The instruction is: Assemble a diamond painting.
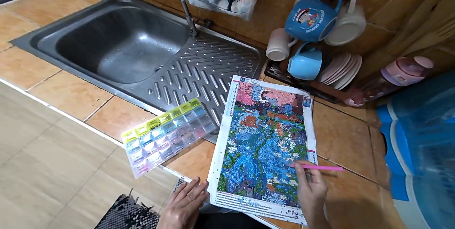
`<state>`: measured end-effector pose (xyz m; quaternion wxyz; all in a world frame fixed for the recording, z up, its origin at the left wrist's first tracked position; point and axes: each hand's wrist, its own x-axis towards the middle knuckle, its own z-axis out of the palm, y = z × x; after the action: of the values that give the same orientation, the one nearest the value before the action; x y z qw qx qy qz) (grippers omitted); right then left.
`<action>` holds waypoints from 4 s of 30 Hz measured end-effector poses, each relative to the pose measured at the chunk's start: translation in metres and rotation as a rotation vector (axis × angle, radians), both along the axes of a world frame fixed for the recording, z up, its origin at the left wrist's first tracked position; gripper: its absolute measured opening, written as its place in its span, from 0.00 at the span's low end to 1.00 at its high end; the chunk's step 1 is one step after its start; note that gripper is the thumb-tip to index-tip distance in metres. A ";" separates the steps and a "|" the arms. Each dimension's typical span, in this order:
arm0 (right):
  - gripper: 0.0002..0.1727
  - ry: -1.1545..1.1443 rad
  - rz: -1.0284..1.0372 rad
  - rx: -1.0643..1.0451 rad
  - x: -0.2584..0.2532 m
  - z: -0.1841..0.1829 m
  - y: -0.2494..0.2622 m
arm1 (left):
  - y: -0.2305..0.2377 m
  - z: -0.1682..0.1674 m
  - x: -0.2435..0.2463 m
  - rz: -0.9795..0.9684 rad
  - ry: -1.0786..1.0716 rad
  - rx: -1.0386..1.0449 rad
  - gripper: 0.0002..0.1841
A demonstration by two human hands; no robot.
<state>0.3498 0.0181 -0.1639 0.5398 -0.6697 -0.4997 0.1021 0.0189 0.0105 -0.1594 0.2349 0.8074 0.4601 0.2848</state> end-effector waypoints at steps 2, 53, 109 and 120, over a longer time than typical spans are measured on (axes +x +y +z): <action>0.12 -0.004 0.002 -0.001 0.000 0.000 0.000 | 0.000 0.000 0.000 -0.001 -0.003 -0.002 0.15; 0.08 0.061 -0.037 0.018 0.001 0.002 0.001 | 0.000 -0.001 0.000 -0.004 0.004 -0.003 0.15; 0.12 -0.023 -0.166 -0.043 0.029 -0.003 0.007 | 0.003 0.005 -0.003 -0.030 0.011 -0.025 0.13; 0.12 0.049 -0.148 -0.040 0.028 0.000 0.007 | 0.002 0.004 -0.003 -0.028 0.004 -0.027 0.14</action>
<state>0.3774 0.0250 -0.1637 0.5444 -0.7128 -0.4334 0.0881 0.0157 0.0130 -0.1557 0.2488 0.8110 0.4532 0.2738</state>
